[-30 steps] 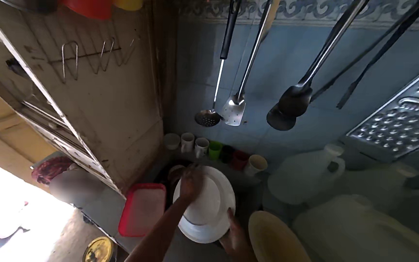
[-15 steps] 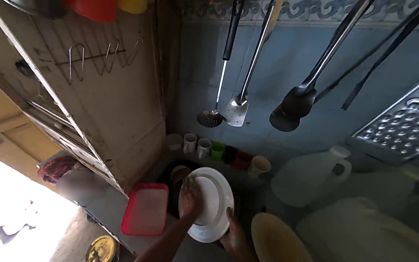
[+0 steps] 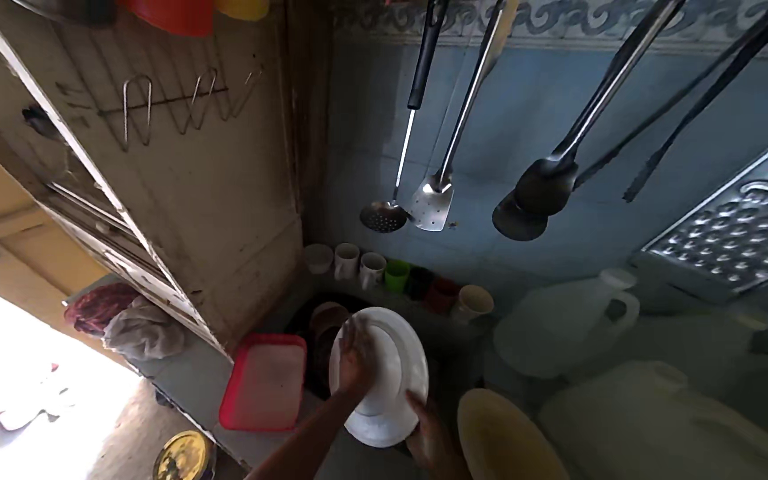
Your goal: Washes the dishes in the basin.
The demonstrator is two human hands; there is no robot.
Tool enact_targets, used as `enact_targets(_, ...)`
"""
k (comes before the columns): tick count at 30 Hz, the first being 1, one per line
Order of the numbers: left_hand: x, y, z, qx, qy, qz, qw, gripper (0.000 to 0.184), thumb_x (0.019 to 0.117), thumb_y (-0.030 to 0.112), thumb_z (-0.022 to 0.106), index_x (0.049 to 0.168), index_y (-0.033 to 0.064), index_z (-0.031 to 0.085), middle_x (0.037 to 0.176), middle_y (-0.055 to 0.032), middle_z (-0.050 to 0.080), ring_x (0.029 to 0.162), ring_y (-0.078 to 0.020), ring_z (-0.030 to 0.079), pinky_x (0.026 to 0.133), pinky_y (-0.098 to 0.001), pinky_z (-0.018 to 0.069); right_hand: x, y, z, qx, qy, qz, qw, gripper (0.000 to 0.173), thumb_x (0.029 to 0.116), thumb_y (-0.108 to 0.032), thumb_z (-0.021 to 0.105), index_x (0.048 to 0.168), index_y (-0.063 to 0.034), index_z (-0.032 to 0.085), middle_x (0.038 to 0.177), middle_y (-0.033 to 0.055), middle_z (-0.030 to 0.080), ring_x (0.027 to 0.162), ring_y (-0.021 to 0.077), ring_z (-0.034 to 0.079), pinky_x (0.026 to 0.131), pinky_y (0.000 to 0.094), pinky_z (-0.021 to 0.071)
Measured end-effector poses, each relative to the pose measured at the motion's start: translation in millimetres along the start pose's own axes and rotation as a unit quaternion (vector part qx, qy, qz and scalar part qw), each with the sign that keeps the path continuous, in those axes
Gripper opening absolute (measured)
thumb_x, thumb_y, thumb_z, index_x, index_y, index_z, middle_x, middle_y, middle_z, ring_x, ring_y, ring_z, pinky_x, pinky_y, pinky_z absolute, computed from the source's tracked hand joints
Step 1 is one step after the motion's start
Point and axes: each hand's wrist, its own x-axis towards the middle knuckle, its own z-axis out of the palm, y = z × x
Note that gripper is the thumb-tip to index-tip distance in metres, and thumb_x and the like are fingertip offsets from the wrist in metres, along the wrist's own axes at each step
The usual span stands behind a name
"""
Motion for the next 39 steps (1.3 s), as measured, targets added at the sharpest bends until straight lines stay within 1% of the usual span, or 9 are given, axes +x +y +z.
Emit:
enact_targets(6,-22.0,27.3,8.0,-0.003,0.029,0.421,0.907,0.038,0.1020,0.014,0.051,0.134,-0.0011,0.065,0.143,-0.0171,0.061,0.141,-0.0377,0.050,0.121,-0.0577,0.0309,5.0,2.3,-12.1,-0.160,-0.076,-0.094,0.980,0.038,0.0921,0.009,0.049,0.130,0.0058,0.050,0.109,0.0034,0.066,0.097,0.0019,0.065,0.087,0.0216,0.0564)
enact_targets(12,45.0,27.6,-49.9,-0.051,0.036,-0.072,0.995,0.040,0.1102,0.019,0.042,0.133,-0.0066,0.062,0.135,-0.0278,0.061,0.132,-0.0399,0.056,0.115,-0.0523,0.0399,-10.9,-18.2,-19.1,-0.210,-0.078,-0.069,0.972,0.040,0.0933,0.003,0.056,0.133,0.0090,0.052,0.111,0.0099,0.068,0.097,0.0077,0.069,0.088,0.0271,0.0588)
enact_targets(15,49.2,41.1,-63.0,-0.066,0.059,-0.141,0.986,0.046,0.1117,0.029,0.040,0.117,-0.0073,0.068,0.114,-0.0285,0.068,0.113,-0.0405,0.065,0.102,-0.0549,0.0483,-14.1,-31.0,-13.2,-0.259,-0.072,-0.047,0.962,0.034,0.0937,0.003,0.060,0.127,0.0078,0.057,0.107,0.0100,0.068,0.095,0.0076,0.068,0.087,0.0261,0.0576)
enact_targets(22,11.6,58.5,-18.5,0.019,0.226,0.450,0.864,0.035,0.0945,0.026,0.060,0.068,0.0056,0.071,0.068,-0.0089,0.071,0.067,-0.0232,0.069,0.068,-0.0387,0.0569,3.0,-39.4,6.0,-0.335,-0.121,-0.151,0.922,0.030,0.0997,-0.003,0.055,0.126,0.0082,0.061,0.116,0.0093,0.068,0.107,-0.0009,0.061,0.097,0.0171,0.0488)
enact_targets(25,23.6,55.2,-41.8,-0.042,0.118,0.166,0.978,0.032,0.1007,0.015,0.056,0.095,-0.0110,0.075,0.091,-0.0251,0.074,0.092,-0.0374,0.073,0.089,-0.0507,0.0573,-1.2,-34.2,-4.8,-0.289,-0.074,-0.140,0.944,0.025,0.0977,-0.001,0.056,0.120,0.0091,0.063,0.104,0.0071,0.070,0.095,-0.0004,0.065,0.090,0.0189,0.0535)
enact_targets(28,50.9,48.0,-59.9,-0.095,0.047,-0.107,0.989,0.043,0.1100,0.029,0.045,0.113,-0.0063,0.070,0.108,-0.0254,0.071,0.108,-0.0387,0.068,0.100,-0.0548,0.0508,-7.0,-31.3,-16.0,-0.335,-0.088,-0.124,0.930,0.026,0.0993,-0.006,0.057,0.120,0.0074,0.064,0.103,0.0085,0.070,0.095,0.0032,0.066,0.090,0.0233,0.0547)
enact_targets(31,8.8,69.7,-48.6,0.021,0.012,0.054,0.998,0.034,0.1031,0.018,0.056,0.121,-0.0065,0.071,0.114,-0.0276,0.072,0.112,-0.0419,0.068,0.104,-0.0536,0.0500,-4.8,-38.5,0.6,-0.412,-0.098,-0.091,0.901,0.030,0.1030,-0.009,0.056,0.126,0.0088,0.062,0.114,0.0189,0.069,0.105,0.0152,0.065,0.098,0.0328,0.0505)
enact_targets(35,-0.1,66.7,-7.1,0.019,0.228,0.429,0.874,0.031,0.0920,0.024,0.063,0.071,0.0044,0.074,0.069,-0.0097,0.072,0.066,-0.0239,0.071,0.067,-0.0402,0.0582,4.1,-28.0,3.0,-0.356,-0.069,-0.203,0.910,0.025,0.0951,0.003,0.057,0.116,0.0144,0.064,0.109,0.0151,0.068,0.102,0.0035,0.062,0.094,0.0193,0.0489)
enact_targets(39,26.0,70.9,-56.5,-0.058,0.056,0.036,0.996,0.035,0.1039,0.018,0.056,0.118,-0.0101,0.070,0.113,-0.0295,0.071,0.113,-0.0420,0.067,0.105,-0.0527,0.0489,-1.8,-27.5,-13.5,-0.291,-0.053,-0.172,0.940,0.026,0.0986,-0.003,0.056,0.119,0.0110,0.063,0.104,0.0095,0.070,0.096,0.0007,0.065,0.090,0.0204,0.0535)
